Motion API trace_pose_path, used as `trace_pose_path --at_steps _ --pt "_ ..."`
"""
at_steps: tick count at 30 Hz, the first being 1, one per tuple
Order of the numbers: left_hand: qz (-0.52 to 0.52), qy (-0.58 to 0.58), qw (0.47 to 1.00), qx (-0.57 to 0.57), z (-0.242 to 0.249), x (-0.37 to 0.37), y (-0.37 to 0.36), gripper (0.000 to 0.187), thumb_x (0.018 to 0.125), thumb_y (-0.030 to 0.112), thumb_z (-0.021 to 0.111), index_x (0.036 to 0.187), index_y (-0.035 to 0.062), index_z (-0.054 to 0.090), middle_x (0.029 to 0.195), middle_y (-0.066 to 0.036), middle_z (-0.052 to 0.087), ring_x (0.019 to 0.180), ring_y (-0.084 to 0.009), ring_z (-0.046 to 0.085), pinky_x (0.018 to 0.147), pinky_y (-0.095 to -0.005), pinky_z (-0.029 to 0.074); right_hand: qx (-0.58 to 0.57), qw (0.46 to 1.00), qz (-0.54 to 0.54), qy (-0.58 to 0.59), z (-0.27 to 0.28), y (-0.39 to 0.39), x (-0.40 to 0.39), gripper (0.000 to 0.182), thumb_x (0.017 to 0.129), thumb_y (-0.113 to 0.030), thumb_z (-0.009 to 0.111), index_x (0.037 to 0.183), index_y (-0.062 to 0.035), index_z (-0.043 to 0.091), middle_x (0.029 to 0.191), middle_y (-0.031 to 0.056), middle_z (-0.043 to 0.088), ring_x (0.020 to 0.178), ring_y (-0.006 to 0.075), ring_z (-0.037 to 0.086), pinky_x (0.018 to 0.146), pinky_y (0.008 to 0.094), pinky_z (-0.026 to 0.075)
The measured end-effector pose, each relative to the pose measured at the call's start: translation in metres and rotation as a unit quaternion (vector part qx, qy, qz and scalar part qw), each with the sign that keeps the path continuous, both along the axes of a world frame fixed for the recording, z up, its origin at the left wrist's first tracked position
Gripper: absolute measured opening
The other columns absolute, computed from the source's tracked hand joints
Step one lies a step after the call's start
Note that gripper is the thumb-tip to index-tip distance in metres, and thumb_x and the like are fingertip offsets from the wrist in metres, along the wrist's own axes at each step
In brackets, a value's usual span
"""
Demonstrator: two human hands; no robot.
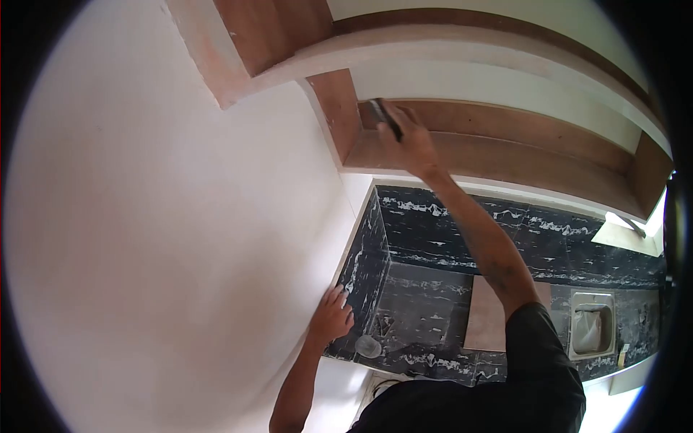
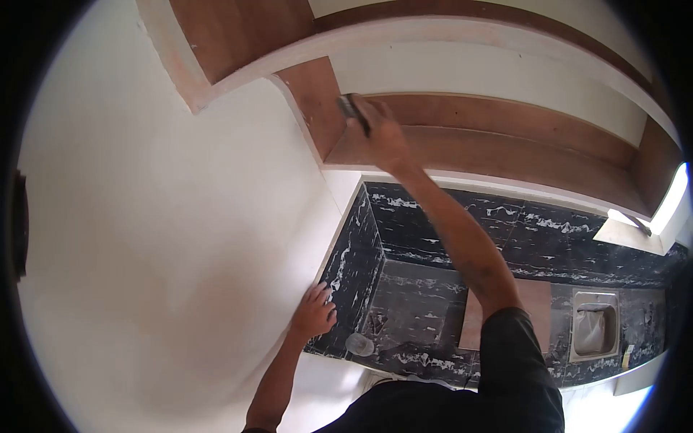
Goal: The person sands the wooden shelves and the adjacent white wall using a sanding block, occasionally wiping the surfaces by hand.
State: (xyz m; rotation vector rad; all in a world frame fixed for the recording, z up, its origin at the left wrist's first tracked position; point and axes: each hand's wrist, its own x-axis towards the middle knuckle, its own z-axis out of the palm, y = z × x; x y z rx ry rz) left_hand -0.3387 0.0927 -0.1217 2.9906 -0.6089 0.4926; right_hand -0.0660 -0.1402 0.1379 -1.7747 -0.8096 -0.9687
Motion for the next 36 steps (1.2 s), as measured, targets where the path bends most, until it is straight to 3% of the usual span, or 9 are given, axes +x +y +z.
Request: trace_pose_path --at_steps 7,17,20,24,29,31,33,35,36 --pt "0.011 0.009 0.998 -0.061 -0.006 0.002 0.000 0.018 0.080 0.020 0.071 0.087 0.0042 0.075 0.125 -0.016 0.063 0.135 -0.0346 0.047 0.122 -0.0504 0.030 0.120 0.990 0.014 0.070 0.071 0.128 0.010 0.050 0.096 -0.025 0.058 0.141 -0.0041 0.057 0.123 0.0290 0.061 0.110 0.0414 0.063 0.096 0.0440 0.052" --pt "0.015 0.015 0.996 -0.089 -0.005 0.005 0.002 0.024 0.083 0.025 0.069 0.089 0.0027 0.075 0.125 -0.018 0.064 0.134 -0.0341 0.049 0.122 -0.0506 0.029 0.177 0.979 -0.068 -0.071 0.063 0.175 0.021 0.047 0.095 -0.021 0.059 0.133 0.0059 0.061 0.095 0.0309 0.068 0.105 0.0427 0.063 0.093 0.0474 0.052" --pt "0.010 0.017 0.996 -0.091 -0.010 0.004 0.004 0.026 0.083 0.026 0.069 0.091 0.0023 0.075 0.126 -0.018 0.064 0.135 -0.0339 0.049 0.123 -0.0507 0.027 0.168 0.977 -0.045 0.120 0.075 0.165 0.034 0.039 0.095 -0.022 0.057 0.121 0.0057 0.066 0.088 0.0310 0.067 0.096 0.0429 0.064 0.087 0.0486 0.053" --pt "0.018 0.033 0.994 -0.101 -0.004 0.001 0.002 0.025 0.083 0.026 0.069 0.090 0.0025 0.074 0.126 -0.018 0.065 0.136 -0.0337 0.048 0.123 -0.0507 0.027 0.240 0.959 -0.049 -0.143 0.068 0.174 0.033 0.027 0.095 -0.024 0.057 0.093 0.0013 0.066 0.080 0.0262 0.066 0.085 0.0433 0.062 0.077 0.0520 0.051" --pt "0.018 0.025 0.994 -0.103 -0.004 0.001 0.002 0.024 0.084 0.026 0.068 0.088 0.0029 0.073 0.125 -0.018 0.065 0.135 -0.0330 0.049 0.123 -0.0510 0.027 0.204 0.969 -0.084 -0.114 0.068 0.175 0.019 0.031 0.096 -0.025 0.058 0.098 0.0043 0.067 0.074 0.0255 0.065 0.085 0.0336 0.067 0.075 0.0447 0.054" --pt "0.018 0.025 0.994 -0.108 -0.001 -0.002 0.001 0.024 0.084 0.025 0.068 0.088 0.0029 0.073 0.125 -0.017 0.065 0.135 -0.0328 0.049 0.123 -0.0509 0.028 0.174 0.980 0.005 0.093 0.072 0.159 0.024 0.032 0.097 -0.025 0.059 0.105 0.0045 0.068 0.075 0.0243 0.066 0.094 0.0310 0.067 0.077 0.0436 0.054" --pt "0.017 0.025 0.994 -0.105 0.003 0.003 0.001 0.023 0.084 0.025 0.067 0.087 0.0028 0.073 0.123 -0.017 0.066 0.134 -0.0324 0.050 0.123 -0.0503 0.028 0.143 0.987 -0.017 0.075 0.074 0.160 0.045 0.038 0.097 -0.024 0.059 0.116 0.0069 0.067 0.073 0.0221 0.067 0.089 0.0290 0.071 0.071 0.0418 0.055" --pt "0.015 0.018 0.994 -0.108 -0.001 0.010 0.005 0.024 0.084 0.025 0.067 0.088 0.0026 0.073 0.122 -0.017 0.066 0.133 -0.0324 0.051 0.123 -0.0502 0.027 0.195 0.958 -0.096 -0.187 0.079 0.170 0.038 0.035 0.097 -0.024 0.057 0.109 0.0070 0.067 0.064 0.0190 0.064 0.070 0.0294 0.069 0.063 0.0416 0.054" --pt "0.017 0.025 0.993 -0.113 -0.008 0.007 0.002 0.024 0.084 0.025 0.067 0.088 0.0026 0.073 0.122 -0.017 0.066 0.133 -0.0324 0.051 0.123 -0.0502 0.027 0.184 0.975 -0.061 -0.106 0.076 0.167 0.040 0.036 0.096 -0.025 0.059 0.111 0.0069 0.068 0.067 0.0206 0.065 0.076 0.0294 0.069 0.066 0.0419 0.054"
